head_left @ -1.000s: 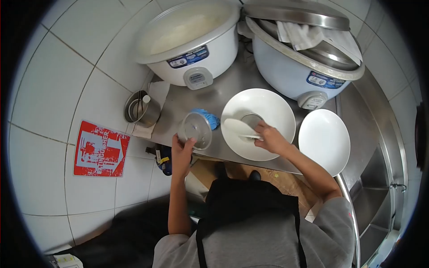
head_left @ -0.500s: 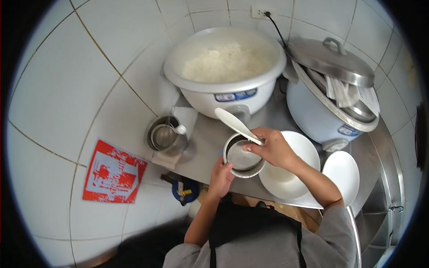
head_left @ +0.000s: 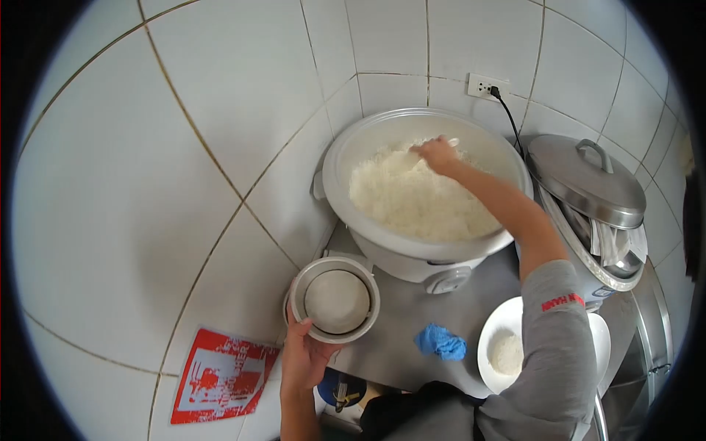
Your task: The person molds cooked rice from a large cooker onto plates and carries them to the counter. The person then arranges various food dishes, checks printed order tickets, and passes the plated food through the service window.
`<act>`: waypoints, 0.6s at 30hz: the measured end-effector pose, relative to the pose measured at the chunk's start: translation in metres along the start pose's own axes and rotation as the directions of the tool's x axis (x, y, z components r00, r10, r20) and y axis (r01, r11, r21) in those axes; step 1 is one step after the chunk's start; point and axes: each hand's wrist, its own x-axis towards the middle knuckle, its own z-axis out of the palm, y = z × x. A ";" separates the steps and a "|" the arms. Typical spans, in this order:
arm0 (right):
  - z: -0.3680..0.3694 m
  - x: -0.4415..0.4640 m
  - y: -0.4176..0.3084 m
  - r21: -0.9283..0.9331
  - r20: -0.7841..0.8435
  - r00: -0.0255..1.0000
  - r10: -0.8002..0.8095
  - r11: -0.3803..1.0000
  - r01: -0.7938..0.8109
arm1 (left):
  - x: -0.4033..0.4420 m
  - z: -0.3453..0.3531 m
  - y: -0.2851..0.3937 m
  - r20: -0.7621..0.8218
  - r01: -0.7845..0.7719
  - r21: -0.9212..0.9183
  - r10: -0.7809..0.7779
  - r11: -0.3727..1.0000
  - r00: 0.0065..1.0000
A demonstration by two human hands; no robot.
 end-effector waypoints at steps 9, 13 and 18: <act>-0.004 -0.027 -0.012 0.447 0.176 0.820 -0.544 0.787 0.426 | 0.064 0.014 0.039 -0.013 -0.122 0.111 0.124 0.986 0.992; -0.030 -0.072 0.030 0.466 0.323 0.792 -0.518 0.816 0.343 | 0.092 0.038 0.047 0.046 -0.154 0.162 0.149 0.975 0.988; -0.040 -0.121 0.033 0.580 0.443 0.775 -0.451 0.803 0.135 | 0.125 0.065 0.049 0.146 -0.116 0.246 0.082 0.962 0.986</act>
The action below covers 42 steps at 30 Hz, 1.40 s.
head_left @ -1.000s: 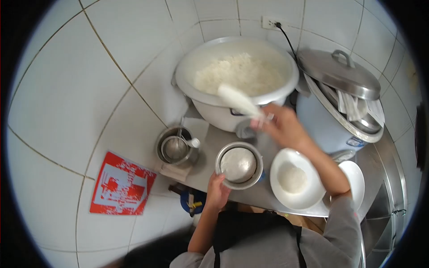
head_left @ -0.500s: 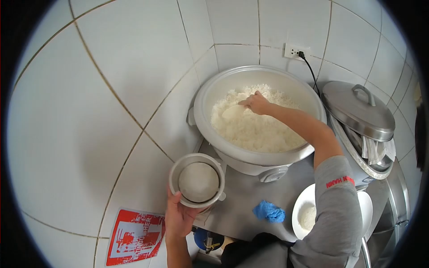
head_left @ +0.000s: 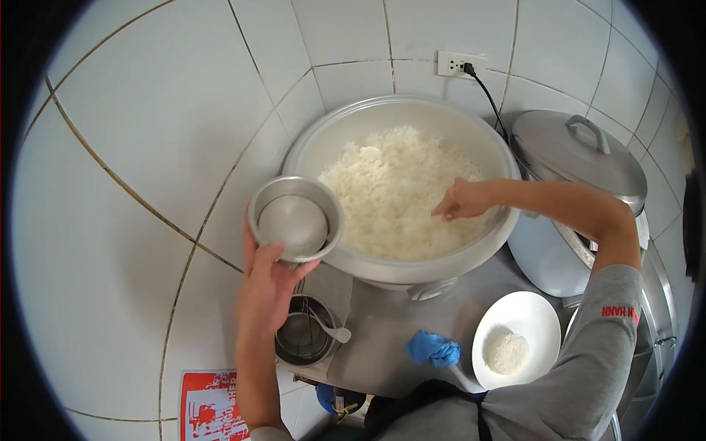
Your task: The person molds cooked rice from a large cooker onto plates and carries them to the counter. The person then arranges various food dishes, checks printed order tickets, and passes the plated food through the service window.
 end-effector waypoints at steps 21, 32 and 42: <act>-0.071 -0.012 -0.091 -0.397 -0.798 0.603 -0.008 0.759 -0.516 | 0.100 0.065 -0.069 0.218 0.335 -0.136 -0.301 0.932 0.928; -0.092 -0.035 -0.079 -0.196 -0.892 0.451 0.019 0.883 -0.425 | 0.099 0.037 -0.053 0.173 0.159 -0.032 -0.151 0.987 0.973; -0.004 -0.009 0.010 -0.188 -0.213 0.881 0.422 0.867 -0.461 | 0.080 0.013 -0.031 0.106 0.137 -0.029 -0.133 0.990 0.985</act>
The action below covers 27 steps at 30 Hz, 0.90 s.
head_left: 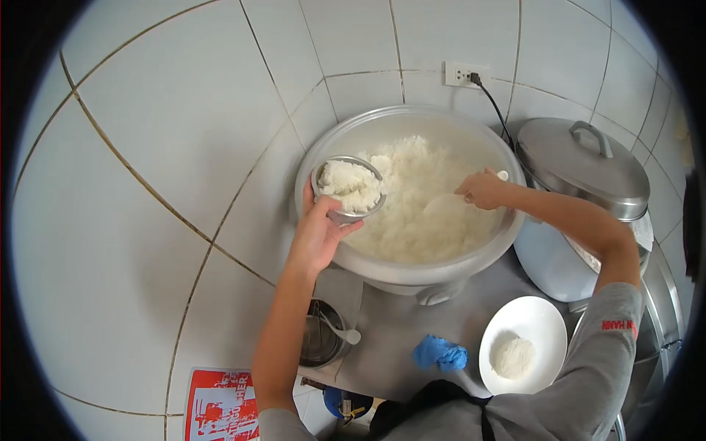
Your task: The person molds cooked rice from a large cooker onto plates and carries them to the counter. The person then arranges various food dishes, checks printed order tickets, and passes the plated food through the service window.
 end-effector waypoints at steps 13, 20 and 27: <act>0.019 0.054 -0.087 0.177 -0.068 0.960 -0.271 0.944 0.279 | 0.008 -0.009 -0.005 -0.045 0.075 -0.105 -0.080 0.992 0.996; 0.021 0.038 -0.060 0.371 -0.007 0.876 -0.482 0.812 0.450 | 0.009 -0.014 0.001 -0.067 0.050 -0.038 -0.052 0.998 0.996; 0.001 0.012 -0.037 0.718 0.285 0.796 -0.534 0.669 0.191 | 0.012 -0.004 0.008 -0.034 0.045 -0.006 -0.045 0.999 0.998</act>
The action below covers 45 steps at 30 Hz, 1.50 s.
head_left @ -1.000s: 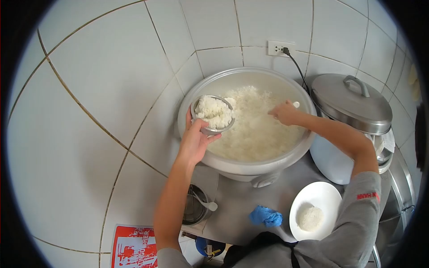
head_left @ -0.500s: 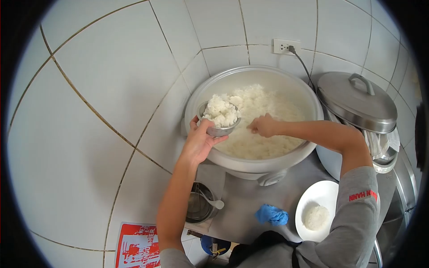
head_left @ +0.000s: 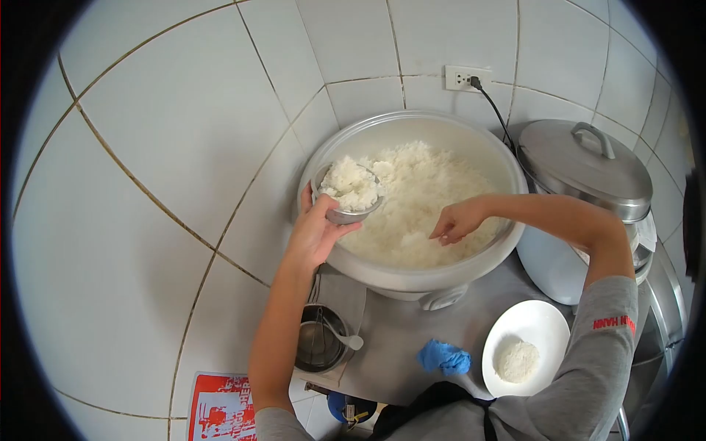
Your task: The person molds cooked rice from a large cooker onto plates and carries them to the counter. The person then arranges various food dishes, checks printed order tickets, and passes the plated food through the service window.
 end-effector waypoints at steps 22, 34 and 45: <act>0.006 -0.030 -0.081 -0.583 -0.812 0.353 -0.464 0.657 -0.478 | 0.036 0.041 -0.032 0.132 0.119 -0.047 -0.112 0.992 0.985; -0.026 -0.019 -0.068 0.373 -0.707 0.704 -0.059 0.815 0.443 | 0.036 0.032 -0.027 0.222 0.055 -0.132 -0.025 0.990 0.975; -0.048 0.025 0.031 -0.544 -0.745 0.667 0.021 0.560 -0.625 | 0.027 0.043 -0.040 0.134 0.139 -0.487 -0.084 0.862 0.987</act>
